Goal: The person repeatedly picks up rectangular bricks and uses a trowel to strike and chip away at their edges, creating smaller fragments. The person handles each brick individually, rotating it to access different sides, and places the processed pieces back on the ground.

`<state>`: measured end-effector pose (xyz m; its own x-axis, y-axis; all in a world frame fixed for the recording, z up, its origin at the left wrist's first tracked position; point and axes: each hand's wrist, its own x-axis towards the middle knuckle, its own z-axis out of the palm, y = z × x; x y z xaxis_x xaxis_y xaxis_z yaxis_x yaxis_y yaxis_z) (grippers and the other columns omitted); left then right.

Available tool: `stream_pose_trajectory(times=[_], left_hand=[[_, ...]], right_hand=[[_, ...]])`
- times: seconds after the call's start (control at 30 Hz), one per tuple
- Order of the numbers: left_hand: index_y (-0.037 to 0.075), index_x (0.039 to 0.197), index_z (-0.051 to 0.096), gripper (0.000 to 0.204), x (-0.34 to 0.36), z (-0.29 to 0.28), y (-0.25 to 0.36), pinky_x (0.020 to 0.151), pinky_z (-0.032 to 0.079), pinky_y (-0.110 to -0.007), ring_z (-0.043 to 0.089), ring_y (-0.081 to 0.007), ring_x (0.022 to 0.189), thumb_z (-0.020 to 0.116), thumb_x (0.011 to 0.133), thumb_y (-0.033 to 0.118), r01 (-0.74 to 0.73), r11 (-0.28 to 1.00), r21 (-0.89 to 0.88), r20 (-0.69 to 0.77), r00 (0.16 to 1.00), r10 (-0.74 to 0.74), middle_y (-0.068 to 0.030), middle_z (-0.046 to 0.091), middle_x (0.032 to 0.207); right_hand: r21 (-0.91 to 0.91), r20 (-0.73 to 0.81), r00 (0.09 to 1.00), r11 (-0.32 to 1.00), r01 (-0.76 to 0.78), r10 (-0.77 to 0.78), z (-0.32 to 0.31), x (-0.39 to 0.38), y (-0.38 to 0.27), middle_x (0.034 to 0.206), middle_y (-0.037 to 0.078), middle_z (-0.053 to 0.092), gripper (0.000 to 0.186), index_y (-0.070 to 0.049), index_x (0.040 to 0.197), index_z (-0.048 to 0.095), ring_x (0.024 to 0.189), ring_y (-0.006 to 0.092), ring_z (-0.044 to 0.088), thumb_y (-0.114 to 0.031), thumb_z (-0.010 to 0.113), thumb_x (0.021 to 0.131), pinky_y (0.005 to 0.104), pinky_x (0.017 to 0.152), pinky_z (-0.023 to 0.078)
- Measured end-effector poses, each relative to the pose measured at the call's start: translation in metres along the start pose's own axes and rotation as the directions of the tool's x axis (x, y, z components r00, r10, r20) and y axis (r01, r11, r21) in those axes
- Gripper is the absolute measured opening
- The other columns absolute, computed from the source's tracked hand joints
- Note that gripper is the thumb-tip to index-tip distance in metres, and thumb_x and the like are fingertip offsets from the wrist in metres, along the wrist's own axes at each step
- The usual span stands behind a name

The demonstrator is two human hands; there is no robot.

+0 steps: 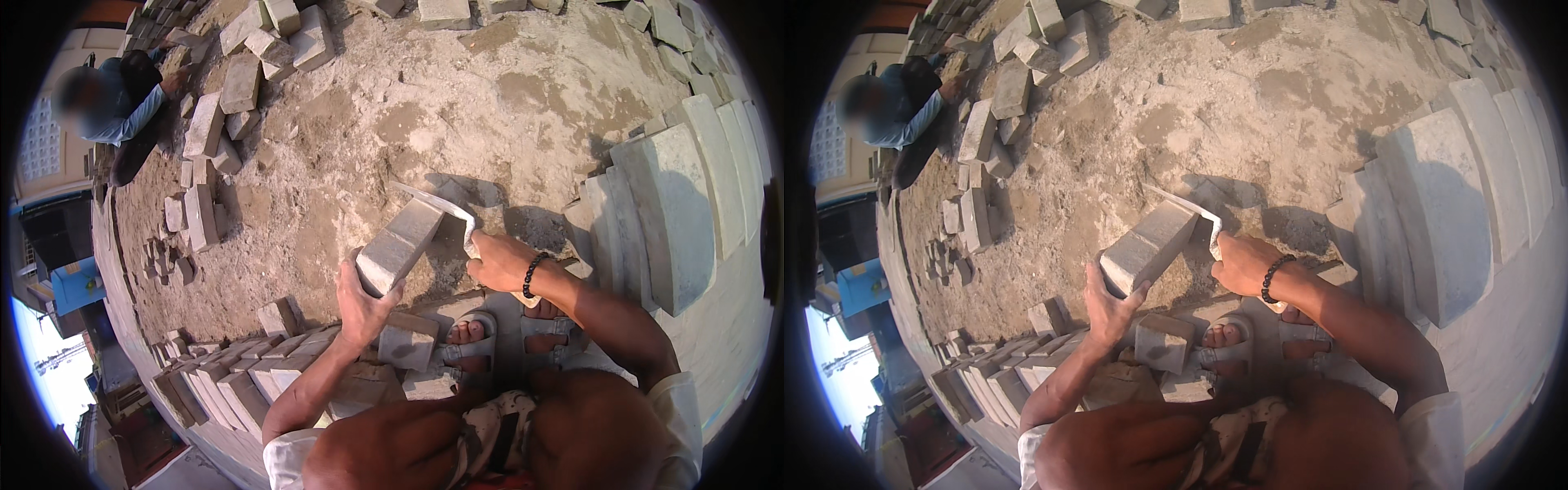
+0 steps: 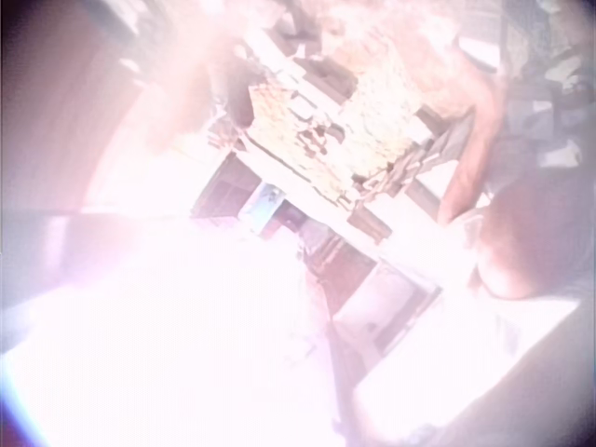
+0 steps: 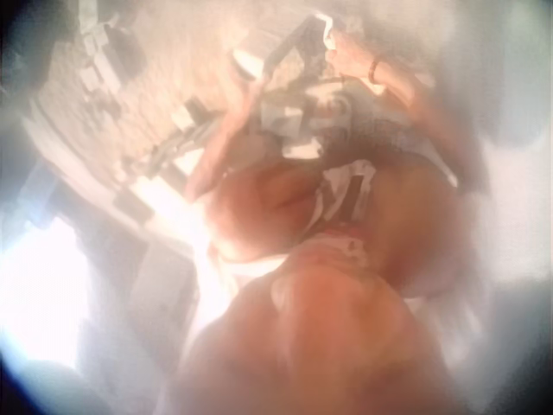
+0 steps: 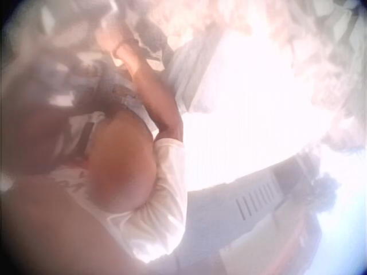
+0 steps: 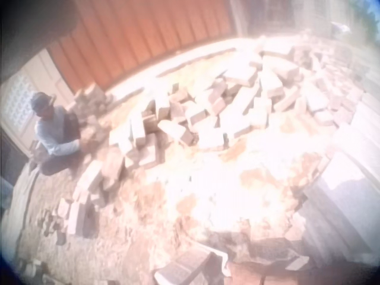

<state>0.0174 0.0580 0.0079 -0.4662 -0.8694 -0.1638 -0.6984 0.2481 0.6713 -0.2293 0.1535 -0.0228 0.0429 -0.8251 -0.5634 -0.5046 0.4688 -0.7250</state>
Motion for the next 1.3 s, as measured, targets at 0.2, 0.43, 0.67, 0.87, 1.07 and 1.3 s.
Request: stream_pose_trajectory(times=[0.2, 0.43, 0.67, 0.87, 1.07, 1.3], left_hand=[[-0.007, 0.129, 0.045, 0.078, 0.0, 0.002, -0.009, 0.091, 0.044, -0.047, 0.056, -0.0401, 0.104, 0.083, 0.066, 0.02, 0.002, 1.0, 0.025, -0.018, 1.0, -0.002, -0.0256, 0.058, 0.109], [-0.009, 0.132, 0.042, 0.082, 0.005, 0.001, -0.009, 0.092, 0.042, -0.048, 0.054, -0.0406, 0.106, 0.083, 0.067, 0.021, 0.012, 0.998, -0.054, 0.017, 1.0, -0.011, -0.0257, 0.057, 0.111], [-0.008, 0.131, 0.042, 0.083, 0.008, 0.005, -0.003, 0.093, 0.041, -0.048, 0.053, -0.0406, 0.107, 0.083, 0.068, 0.025, -0.013, 0.999, 0.037, 0.03, 0.999, 0.012, -0.0243, 0.054, 0.112], [-0.005, 0.128, 0.044, 0.078, 0.0, 0.006, -0.016, 0.089, 0.039, -0.049, 0.052, -0.0399, 0.102, 0.082, 0.068, 0.025, -0.054, 0.998, 0.045, -0.028, 0.998, 0.056, -0.023, 0.053, 0.108], [-0.004, 0.129, 0.041, 0.078, 0.001, 0.005, -0.012, 0.093, 0.033, -0.053, 0.042, -0.0409, 0.106, 0.081, 0.068, 0.024, -0.097, 0.987, 0.126, -0.017, 0.995, 0.1, -0.0241, 0.044, 0.113], [-0.006, 0.129, 0.039, 0.079, 0.002, 0.005, -0.017, 0.093, 0.033, -0.054, 0.042, -0.0414, 0.107, 0.081, 0.07, 0.025, -0.12, 0.972, 0.203, 0.011, 0.993, 0.12, -0.0255, 0.042, 0.112]], right_hand=[[0.003, 0.097, 0.988, 0.993, 0.12, -0.12, 0.008, -0.052, -0.054, 0.073, 0.03, 0.063, 0.029, 0.009, 0.096, 0.05, 0.074, 0.0478, 0.064, -0.018, 0.056, 0.085, 0.0546, 0.073, 0.051], [-0.058, -0.001, 0.995, 0.993, 0.103, -0.104, 0.006, -0.032, -0.041, 0.072, 0.028, 0.063, 0.027, 0.007, 0.098, 0.051, 0.075, 0.047, 0.064, -0.016, 0.056, 0.085, 0.0538, 0.069, 0.05], [-0.089, 0.003, 0.996, 0.992, 0.091, -0.091, 0.014, -0.049, -0.022, 0.073, 0.031, 0.062, 0.03, 0.007, 0.098, 0.049, 0.075, 0.0488, 0.063, -0.019, 0.057, 0.086, 0.0546, 0.07, 0.05], [-0.063, -0.003, 0.992, 0.99, 0.125, -0.126, -0.004, -0.061, -0.042, 0.07, 0.029, 0.063, 0.03, 0.009, 0.098, 0.048, 0.072, 0.0473, 0.064, -0.018, 0.057, 0.087, 0.0538, 0.068, 0.051], [-0.108, 0.051, 0.993, 0.987, 0.115, -0.11, 0.004, -0.046, -0.034, 0.072, 0.029, 0.063, 0.029, 0.009, 0.097, 0.049, 0.072, 0.0499, 0.063, -0.015, 0.057, 0.085, 0.0535, 0.068, 0.051], [-0.009, -0.034, 0.963, 0.963, 0.268, -0.268, 0.008, -0.06, -0.043, 0.067, 0.03, 0.06, 0.027, 0.007, 0.096, 0.046, 0.069, 0.0486, 0.063, -0.015, 0.058, 0.085, 0.0544, 0.065, 0.049]])
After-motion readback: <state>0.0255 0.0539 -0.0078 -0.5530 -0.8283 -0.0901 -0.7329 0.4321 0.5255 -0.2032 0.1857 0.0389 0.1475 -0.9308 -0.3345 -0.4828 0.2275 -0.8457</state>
